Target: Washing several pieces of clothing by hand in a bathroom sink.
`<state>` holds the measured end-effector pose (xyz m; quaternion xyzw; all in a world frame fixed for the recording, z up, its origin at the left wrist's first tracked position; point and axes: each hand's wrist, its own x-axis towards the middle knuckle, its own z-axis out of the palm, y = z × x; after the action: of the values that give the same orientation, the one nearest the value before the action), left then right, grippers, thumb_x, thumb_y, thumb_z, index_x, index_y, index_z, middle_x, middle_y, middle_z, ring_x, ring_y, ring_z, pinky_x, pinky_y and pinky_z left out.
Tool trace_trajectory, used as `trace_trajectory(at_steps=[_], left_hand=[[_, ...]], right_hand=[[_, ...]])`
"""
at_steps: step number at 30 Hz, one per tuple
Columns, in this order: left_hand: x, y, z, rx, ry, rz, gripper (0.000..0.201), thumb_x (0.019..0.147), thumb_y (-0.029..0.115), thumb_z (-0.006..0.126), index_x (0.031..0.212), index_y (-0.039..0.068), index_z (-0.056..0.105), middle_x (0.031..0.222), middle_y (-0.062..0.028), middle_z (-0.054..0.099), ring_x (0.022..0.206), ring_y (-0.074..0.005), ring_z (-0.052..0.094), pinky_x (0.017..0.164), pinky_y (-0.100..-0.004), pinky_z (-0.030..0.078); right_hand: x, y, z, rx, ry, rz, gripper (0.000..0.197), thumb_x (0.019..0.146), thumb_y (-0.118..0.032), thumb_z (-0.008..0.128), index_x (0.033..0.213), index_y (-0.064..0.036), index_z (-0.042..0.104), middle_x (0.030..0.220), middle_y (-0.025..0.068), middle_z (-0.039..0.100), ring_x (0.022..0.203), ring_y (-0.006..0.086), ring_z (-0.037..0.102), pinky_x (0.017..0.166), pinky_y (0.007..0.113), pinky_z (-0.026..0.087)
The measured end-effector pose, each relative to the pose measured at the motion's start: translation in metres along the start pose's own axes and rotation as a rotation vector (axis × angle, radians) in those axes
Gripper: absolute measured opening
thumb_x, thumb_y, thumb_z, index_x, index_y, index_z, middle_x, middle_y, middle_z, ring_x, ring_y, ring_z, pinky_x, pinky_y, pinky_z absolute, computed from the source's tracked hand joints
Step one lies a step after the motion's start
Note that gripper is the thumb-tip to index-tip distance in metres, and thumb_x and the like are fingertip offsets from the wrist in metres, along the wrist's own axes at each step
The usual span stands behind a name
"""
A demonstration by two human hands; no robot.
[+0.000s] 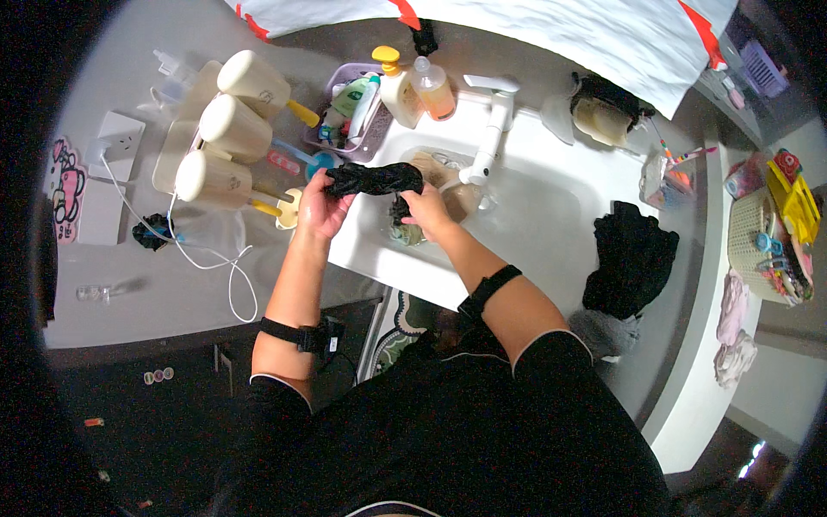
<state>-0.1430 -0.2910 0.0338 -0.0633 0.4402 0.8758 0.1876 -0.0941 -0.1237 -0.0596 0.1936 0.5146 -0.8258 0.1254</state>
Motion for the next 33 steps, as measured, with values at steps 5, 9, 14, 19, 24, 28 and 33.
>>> trace_trajectory(at_steps=[5, 9, 14, 19, 24, 28, 33], left_hand=[[-0.002, -0.057, 0.011, 0.254, 0.124, -0.207, 0.025, 0.078, 0.017, 0.064, 0.096, 0.014, 0.046, 0.085, -0.0027, 0.057, 0.063, -0.0114, 0.056, 0.042, -0.0205, 0.045], [-0.009, -0.11, 0.029, 0.464, 0.042, -0.397, 0.031, 0.073, 0.009, 0.07, 0.098, 0.01, 0.052, 0.081, -0.0031, 0.057, 0.06, -0.0115, 0.056, 0.041, -0.0203, 0.043], [0.005, -0.182, 0.024, 0.673, -0.029, -0.4, 0.013, 0.079, 0.015, 0.065, 0.087, 0.008, 0.059, 0.071, -0.0021, 0.057, 0.054, -0.0108, 0.052, 0.039, -0.0229, 0.039], [0.009, -0.219, 0.037, 1.124, 0.051, -0.48, 0.027, 0.083, 0.031, 0.061, 0.087, 0.004, 0.059, 0.06, -0.0049, 0.055, 0.045, -0.0162, 0.048, 0.039, -0.0325, 0.038], [0.024, -0.29, -0.023, 1.584, -0.404, -0.334, 0.041, 0.083, 0.031, 0.057, 0.119, 0.012, 0.052, 0.096, -0.0189, 0.061, 0.073, -0.028, 0.06, 0.059, -0.0356, 0.049], [0.018, -0.298, 0.013, 0.752, 0.156, -0.563, 0.052, 0.081, 0.029, 0.057, 0.13, 0.021, 0.039, 0.12, -0.0159, 0.048, 0.097, -0.0311, 0.054, 0.08, -0.0412, 0.045], [0.025, -0.269, 0.03, 0.42, 0.086, -0.92, 0.046, 0.081, 0.051, 0.046, 0.114, 0.018, 0.049, 0.106, -0.0087, 0.057, 0.082, -0.0228, 0.057, 0.07, -0.0407, 0.043]], right_hand=[[-0.036, -0.02, -0.044, 0.0, -0.218, -0.308, 0.024, 0.08, -0.014, 0.06, 0.102, -0.006, 0.054, 0.081, -0.0012, 0.056, 0.075, 0.0107, 0.053, 0.07, 0.027, 0.046], [-0.081, -0.045, -0.085, -0.362, -0.103, -0.27, 0.032, 0.079, -0.024, 0.064, 0.099, -0.0006, 0.057, 0.086, 0.0014, 0.059, 0.077, 0.0087, 0.053, 0.069, 0.025, 0.044], [-0.094, -0.032, -0.157, -0.851, 0.294, -0.094, 0.05, 0.075, -0.044, 0.064, 0.098, -0.0002, 0.058, 0.091, 0.0118, 0.06, 0.081, 0.0211, 0.058, 0.073, 0.033, 0.046], [-0.09, -0.012, -0.201, -1.312, 0.42, 0.197, 0.055, 0.077, -0.051, 0.057, 0.121, -0.0202, 0.047, 0.139, 0.0175, 0.023, 0.121, 0.0432, 0.029, 0.093, 0.051, 0.034], [-0.066, 0.02, -0.177, -1.511, 0.432, 0.406, 0.061, 0.081, -0.052, 0.051, 0.135, -0.0346, 0.028, 0.145, 0.015, 0.006, 0.129, 0.0478, 0.005, 0.095, 0.064, 0.023], [-0.056, 0.047, -0.18, -1.628, 0.166, 0.445, 0.058, 0.082, -0.045, 0.052, 0.135, -0.0316, 0.03, 0.143, 0.0187, 0.011, 0.129, 0.0452, 0.011, 0.097, 0.061, 0.025], [-0.031, 0.056, -0.202, -1.255, 0.381, 0.265, 0.051, 0.075, -0.034, 0.058, 0.124, -0.022, 0.047, 0.141, 0.0161, 0.021, 0.121, 0.0453, 0.03, 0.095, 0.053, 0.033]])
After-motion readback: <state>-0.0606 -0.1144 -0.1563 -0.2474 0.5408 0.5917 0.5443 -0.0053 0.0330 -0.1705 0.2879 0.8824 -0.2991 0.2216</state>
